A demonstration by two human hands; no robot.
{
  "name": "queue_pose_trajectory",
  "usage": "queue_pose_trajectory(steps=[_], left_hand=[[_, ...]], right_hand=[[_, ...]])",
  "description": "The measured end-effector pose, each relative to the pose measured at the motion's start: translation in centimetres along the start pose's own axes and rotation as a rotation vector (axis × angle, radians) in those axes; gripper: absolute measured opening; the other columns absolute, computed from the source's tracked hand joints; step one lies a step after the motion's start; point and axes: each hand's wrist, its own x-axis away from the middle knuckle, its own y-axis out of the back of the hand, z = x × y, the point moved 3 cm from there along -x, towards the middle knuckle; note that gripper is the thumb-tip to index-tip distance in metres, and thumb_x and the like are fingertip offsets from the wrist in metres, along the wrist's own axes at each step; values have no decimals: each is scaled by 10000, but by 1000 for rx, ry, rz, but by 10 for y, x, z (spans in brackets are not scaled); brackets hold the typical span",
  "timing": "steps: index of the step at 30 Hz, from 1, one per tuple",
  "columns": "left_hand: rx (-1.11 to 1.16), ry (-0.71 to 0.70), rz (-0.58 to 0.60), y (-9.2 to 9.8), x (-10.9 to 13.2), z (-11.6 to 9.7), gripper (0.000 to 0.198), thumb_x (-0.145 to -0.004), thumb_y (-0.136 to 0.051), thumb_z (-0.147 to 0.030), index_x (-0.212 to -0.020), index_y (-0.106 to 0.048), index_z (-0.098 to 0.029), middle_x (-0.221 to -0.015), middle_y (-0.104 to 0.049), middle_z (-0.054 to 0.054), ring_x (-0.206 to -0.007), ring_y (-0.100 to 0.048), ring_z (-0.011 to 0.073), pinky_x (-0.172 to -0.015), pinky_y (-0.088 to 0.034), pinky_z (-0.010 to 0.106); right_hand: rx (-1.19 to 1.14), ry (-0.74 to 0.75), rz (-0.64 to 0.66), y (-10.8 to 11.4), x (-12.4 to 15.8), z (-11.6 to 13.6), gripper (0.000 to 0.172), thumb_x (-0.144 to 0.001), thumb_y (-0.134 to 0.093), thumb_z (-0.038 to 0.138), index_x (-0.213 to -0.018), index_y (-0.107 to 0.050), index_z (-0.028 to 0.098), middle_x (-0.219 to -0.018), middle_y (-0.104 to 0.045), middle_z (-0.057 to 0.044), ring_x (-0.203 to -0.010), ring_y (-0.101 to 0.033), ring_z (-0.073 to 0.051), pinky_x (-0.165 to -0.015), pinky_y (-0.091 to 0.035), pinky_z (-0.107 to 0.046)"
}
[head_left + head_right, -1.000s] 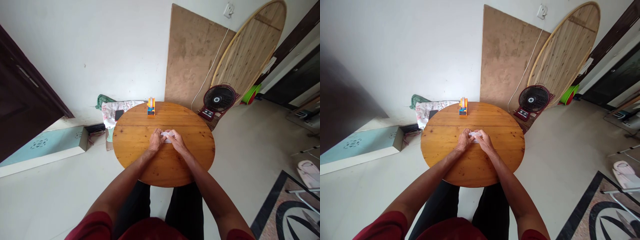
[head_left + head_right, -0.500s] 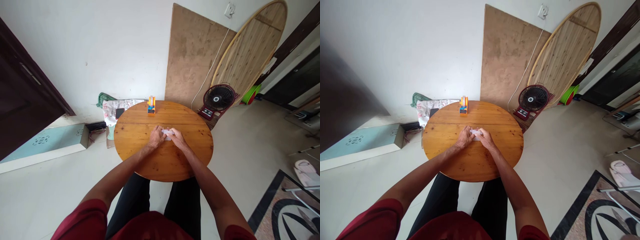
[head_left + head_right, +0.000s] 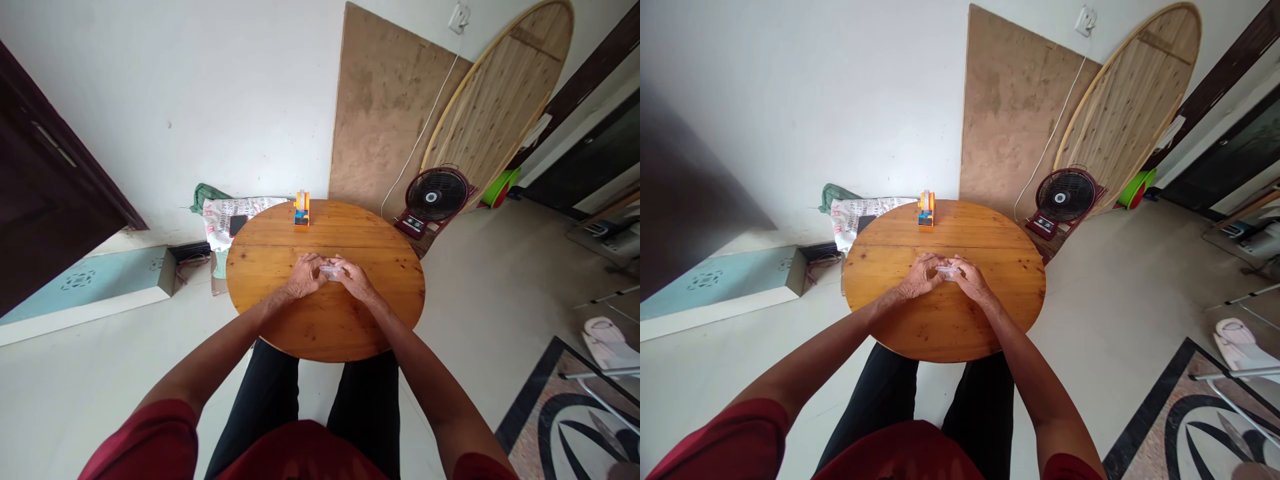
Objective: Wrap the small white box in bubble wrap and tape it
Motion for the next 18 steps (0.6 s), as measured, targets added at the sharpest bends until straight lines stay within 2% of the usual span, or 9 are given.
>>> queue_pose_trajectory(steps=[4, 9, 14, 18], left_hand=[[-79, -110, 56, 4, 10, 3, 420, -785, -633, -253, -1202, -643, -199, -1375, -570, 115, -1264, -511, 279, -1088, -371, 449], [-180, -167, 124, 1, 12, 10, 428, -845, -595, -227, -1271, -618, -209, -1421, -533, 128, -1321, -464, 294, -1100, -365, 478], [-218, -171, 87, -4, 12, 9, 406, -857, -567, -152, -1258, -620, -187, -1405, -552, 137, -1320, -477, 286, -1085, -396, 462], [-209, -166, 74, -7, 16, 9, 412, -852, -561, -130, -1258, -611, -178, -1395, -565, 134, -1316, -491, 275, -1087, -400, 447]], right_hand=[[207, 98, 37, -1, 6, 7, 144, -863, -554, 261, -959, -653, 221, -1288, -659, -93, -1350, -484, -250, -1101, -379, -452], [486, 189, 4, -4, 23, 19, 276, -903, -488, 219, -1137, -634, 213, -1369, -599, -102, -1401, -411, -251, -1116, -358, -468], [633, 204, 66, -8, 38, 21, 448, -912, -420, 150, -1330, -572, 201, -1437, -540, -109, -1395, -416, -248, -1154, -319, -472], [678, 214, 102, -8, 45, 20, 516, -912, -406, 142, -1417, -508, 166, -1478, -494, -125, -1392, -417, -262, -1167, -314, -461]])
